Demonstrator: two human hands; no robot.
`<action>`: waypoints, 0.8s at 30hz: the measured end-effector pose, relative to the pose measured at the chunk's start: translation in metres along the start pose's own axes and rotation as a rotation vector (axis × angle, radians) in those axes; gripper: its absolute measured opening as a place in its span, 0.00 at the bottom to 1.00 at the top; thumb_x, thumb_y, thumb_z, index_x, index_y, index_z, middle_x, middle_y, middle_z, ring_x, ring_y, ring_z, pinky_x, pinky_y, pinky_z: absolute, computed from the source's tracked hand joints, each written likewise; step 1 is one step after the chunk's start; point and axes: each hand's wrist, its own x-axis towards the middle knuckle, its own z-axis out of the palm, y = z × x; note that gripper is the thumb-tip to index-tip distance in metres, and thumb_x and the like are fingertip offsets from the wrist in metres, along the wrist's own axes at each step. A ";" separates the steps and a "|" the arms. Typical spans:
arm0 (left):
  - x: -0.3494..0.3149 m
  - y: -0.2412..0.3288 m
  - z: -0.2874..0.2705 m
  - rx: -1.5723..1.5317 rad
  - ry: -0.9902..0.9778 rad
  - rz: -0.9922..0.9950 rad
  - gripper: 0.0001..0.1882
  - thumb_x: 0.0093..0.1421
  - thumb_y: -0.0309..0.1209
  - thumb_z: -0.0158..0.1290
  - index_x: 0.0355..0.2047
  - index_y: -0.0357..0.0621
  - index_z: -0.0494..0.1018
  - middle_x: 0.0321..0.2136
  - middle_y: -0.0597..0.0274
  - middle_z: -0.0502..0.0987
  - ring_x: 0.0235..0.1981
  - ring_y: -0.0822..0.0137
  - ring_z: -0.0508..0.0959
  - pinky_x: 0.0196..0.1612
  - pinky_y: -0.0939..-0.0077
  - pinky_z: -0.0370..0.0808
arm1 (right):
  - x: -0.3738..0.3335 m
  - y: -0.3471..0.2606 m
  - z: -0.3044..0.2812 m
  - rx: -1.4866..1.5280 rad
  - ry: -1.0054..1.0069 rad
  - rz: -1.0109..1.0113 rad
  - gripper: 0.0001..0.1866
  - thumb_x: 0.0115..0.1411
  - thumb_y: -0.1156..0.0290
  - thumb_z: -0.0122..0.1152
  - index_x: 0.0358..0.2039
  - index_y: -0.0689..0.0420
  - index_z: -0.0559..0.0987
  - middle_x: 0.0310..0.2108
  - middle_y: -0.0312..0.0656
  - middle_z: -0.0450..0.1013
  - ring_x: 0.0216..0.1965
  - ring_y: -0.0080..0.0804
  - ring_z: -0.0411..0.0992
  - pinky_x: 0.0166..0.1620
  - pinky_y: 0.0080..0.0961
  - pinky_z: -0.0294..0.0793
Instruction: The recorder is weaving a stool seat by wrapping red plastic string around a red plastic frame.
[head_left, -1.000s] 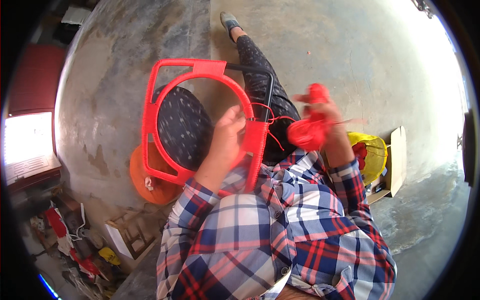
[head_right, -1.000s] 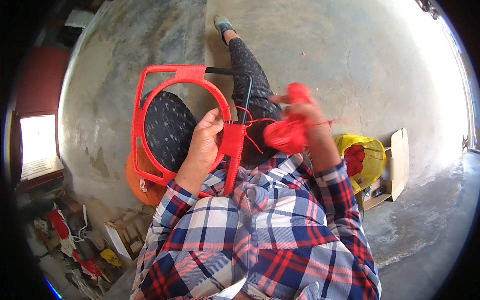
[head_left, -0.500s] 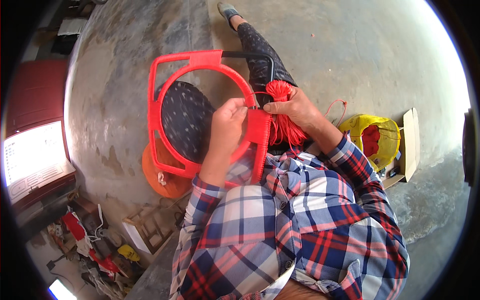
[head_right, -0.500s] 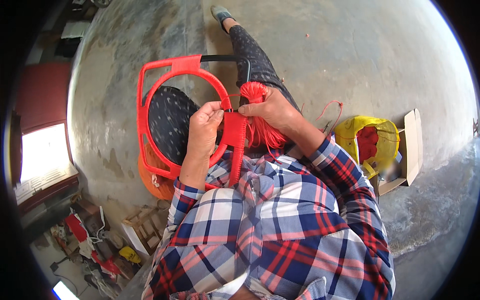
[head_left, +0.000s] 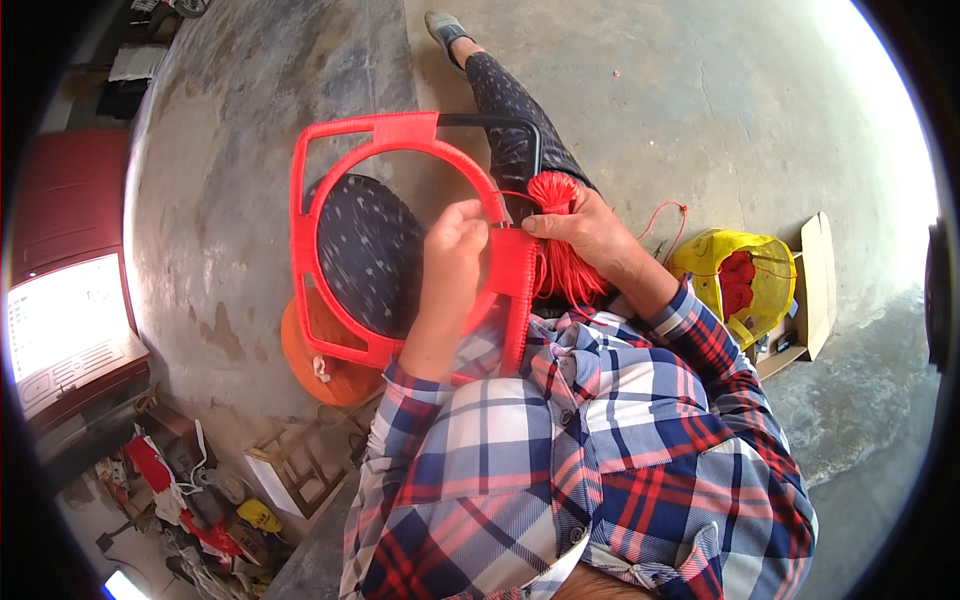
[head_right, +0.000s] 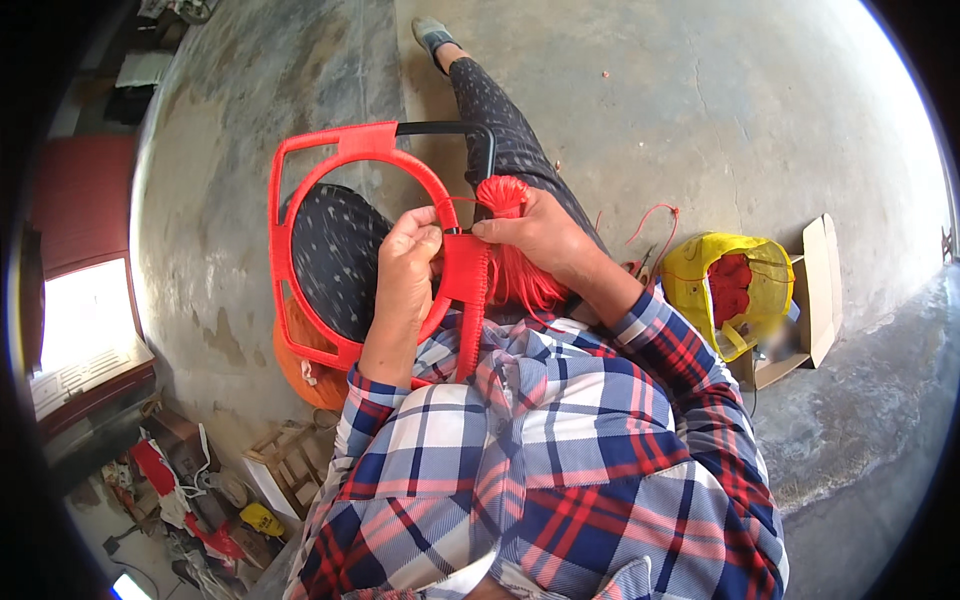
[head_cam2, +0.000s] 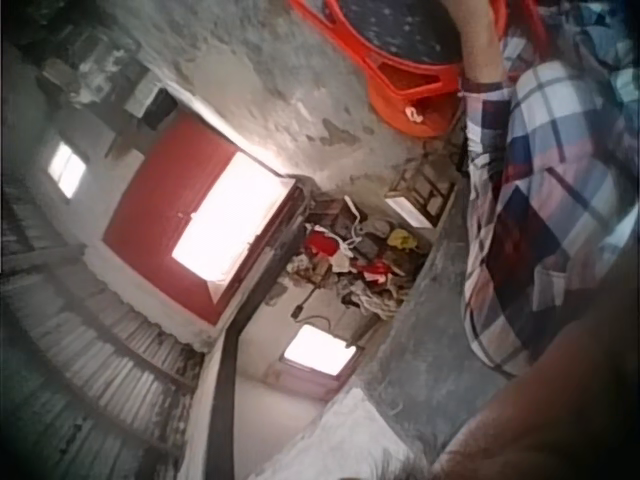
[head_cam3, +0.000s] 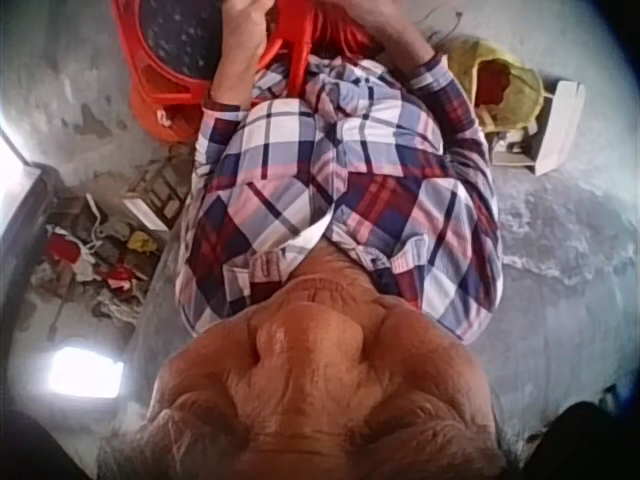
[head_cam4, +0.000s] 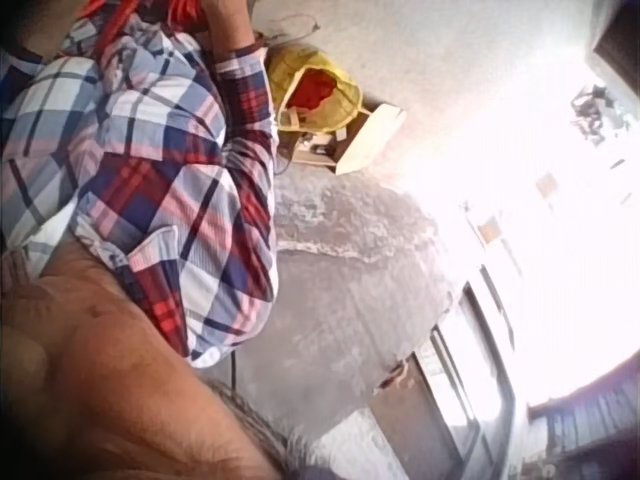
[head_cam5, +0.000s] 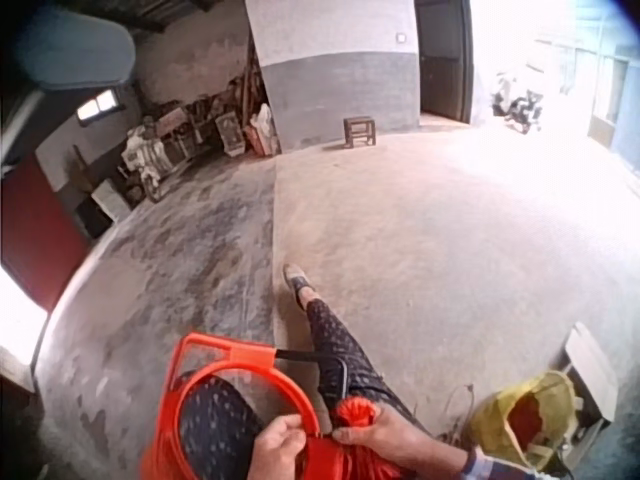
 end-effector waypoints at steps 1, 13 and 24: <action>-0.003 0.004 -0.002 -0.140 -0.054 -0.089 0.10 0.65 0.22 0.44 0.46 0.35 0.68 0.36 0.58 0.77 0.34 0.72 0.78 0.39 0.78 0.76 | -0.001 0.000 -0.003 -0.001 0.006 0.002 0.03 0.57 0.78 0.63 0.32 0.59 0.77 0.29 0.34 0.76 0.30 0.19 0.73 0.37 0.20 0.73; -0.014 -0.001 -0.006 -0.207 -0.117 -0.181 0.10 0.58 0.19 0.54 0.40 0.37 0.69 0.34 0.59 0.76 0.35 0.74 0.76 0.42 0.80 0.73 | -0.028 -0.013 -0.022 -0.063 0.037 -0.037 0.04 0.56 0.77 0.61 0.32 0.62 0.76 0.22 0.35 0.72 0.19 0.21 0.70 0.24 0.20 0.69; -0.002 0.000 -0.002 -0.317 -0.140 -0.186 0.08 0.62 0.24 0.50 0.41 0.37 0.67 0.32 0.53 0.76 0.31 0.61 0.80 0.32 0.65 0.81 | -0.051 -0.045 -0.121 -0.057 0.144 -0.210 0.05 0.59 0.72 0.55 0.34 0.57 0.74 0.25 0.39 0.71 0.25 0.23 0.69 0.26 0.19 0.68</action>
